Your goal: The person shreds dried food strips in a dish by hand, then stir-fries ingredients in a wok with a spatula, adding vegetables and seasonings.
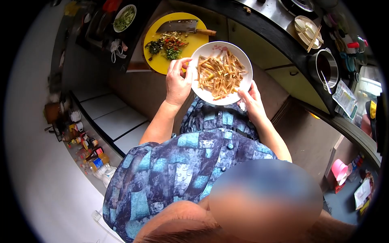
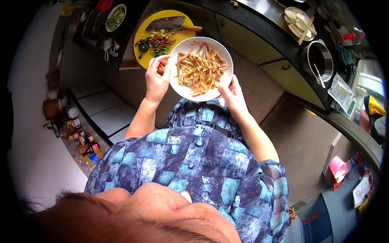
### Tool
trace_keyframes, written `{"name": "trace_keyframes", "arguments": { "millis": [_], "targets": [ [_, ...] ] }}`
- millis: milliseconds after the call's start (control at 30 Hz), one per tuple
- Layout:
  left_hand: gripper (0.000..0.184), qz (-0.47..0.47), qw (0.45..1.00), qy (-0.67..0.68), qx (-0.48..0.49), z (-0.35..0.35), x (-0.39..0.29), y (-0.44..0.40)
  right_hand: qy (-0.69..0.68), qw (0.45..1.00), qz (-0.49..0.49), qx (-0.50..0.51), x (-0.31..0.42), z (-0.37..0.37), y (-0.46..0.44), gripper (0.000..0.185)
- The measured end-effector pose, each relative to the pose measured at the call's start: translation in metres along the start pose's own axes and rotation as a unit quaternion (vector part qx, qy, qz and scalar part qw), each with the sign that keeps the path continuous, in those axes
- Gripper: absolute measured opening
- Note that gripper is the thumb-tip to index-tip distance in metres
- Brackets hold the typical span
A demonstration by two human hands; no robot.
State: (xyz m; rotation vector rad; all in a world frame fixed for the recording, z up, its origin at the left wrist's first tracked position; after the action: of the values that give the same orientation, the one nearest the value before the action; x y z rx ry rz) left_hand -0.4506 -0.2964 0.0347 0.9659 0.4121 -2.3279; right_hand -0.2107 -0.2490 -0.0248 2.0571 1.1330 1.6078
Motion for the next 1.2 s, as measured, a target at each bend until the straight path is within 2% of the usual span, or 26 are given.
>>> {"name": "trace_keyframes", "arguments": {
  "millis": [67,133,200,267,333,400,533,567,600,733,867,933,1000,1033,1067,1133,1200],
  "targets": [
    [0.031,0.066,0.996,0.055,0.005,0.012,0.014,0.005,0.008,1.0,0.019,0.007,0.002,-0.012,0.01,0.032],
    [0.033,0.133,0.971,0.197,0.031,0.02,0.013,0.007,0.01,0.998,0.062,0.012,0.022,-0.02,0.022,0.033],
    [0.04,0.159,0.948,0.265,0.075,0.051,-0.005,0.011,0.016,0.995,0.084,0.045,0.053,-0.031,0.049,0.036],
    [0.047,0.148,0.937,0.301,0.094,0.086,-0.027,0.014,0.042,0.995,0.042,0.075,0.089,-0.038,0.076,0.049],
    [0.052,0.134,0.928,0.345,0.042,0.111,-0.059,0.02,0.057,0.994,0.035,0.089,0.125,-0.049,0.105,0.06],
    [0.053,0.1,0.924,0.366,-0.036,0.131,-0.069,0.036,0.108,0.978,0.111,0.142,0.14,-0.045,0.123,0.067],
    [0.052,0.01,0.857,0.502,-0.112,0.151,-0.075,0.051,0.131,0.928,0.271,0.219,0.143,-0.051,0.131,0.072],
    [0.053,0.0,0.843,0.524,-0.118,0.154,-0.074,0.053,0.13,0.926,0.281,0.217,0.143,-0.054,0.132,0.072],
    [0.052,0.009,0.858,0.497,-0.126,0.161,-0.07,0.056,0.129,0.923,0.291,0.215,0.142,-0.058,0.132,0.072],
    [0.052,-0.009,0.845,0.503,-0.184,0.169,-0.062,0.064,0.138,0.92,0.292,0.222,0.136,-0.068,0.129,0.064],
    [0.053,-0.008,0.833,0.509,-0.216,0.181,-0.044,0.067,0.097,0.941,0.25,0.204,0.13,-0.088,0.128,0.06],
    [0.054,-0.032,0.832,0.521,-0.186,0.183,-0.023,0.059,0.138,0.932,0.256,0.217,0.132,-0.1,0.113,0.062],
    [0.051,0.035,0.851,0.5,-0.159,0.186,-0.009,0.049,0.204,0.934,0.218,0.197,0.13,-0.113,0.1,0.065],
    [0.048,0.134,0.865,0.446,-0.186,0.184,-0.007,0.045,0.226,0.939,0.187,0.182,0.126,-0.123,0.092,0.067],
    [0.039,0.134,0.903,0.394,-0.105,0.189,0.013,0.037,0.214,0.956,0.138,0.147,0.12,-0.134,0.083,0.063],
    [0.015,0.132,0.919,0.363,-0.079,0.177,0.036,0.015,0.189,0.975,0.067,0.101,0.106,-0.151,0.065,0.054],
    [0.008,0.167,0.935,0.296,-0.1,0.165,0.052,-0.001,0.167,0.982,0.022,0.08,0.089,-0.163,0.044,0.044]
  ]
}}
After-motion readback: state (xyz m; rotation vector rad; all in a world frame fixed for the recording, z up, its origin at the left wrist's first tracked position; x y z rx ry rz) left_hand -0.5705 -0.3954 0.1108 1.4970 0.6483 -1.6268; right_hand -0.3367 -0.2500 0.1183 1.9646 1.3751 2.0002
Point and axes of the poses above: each hand's wrist, its own y-axis away from the middle knuckle, its own z-axis out of the back of the hand, x = y × z, the point moved 2 cm from there along -y, towards the middle knuckle, and after that the axes turned 8 degrees about -x, right-handed, at the moved point
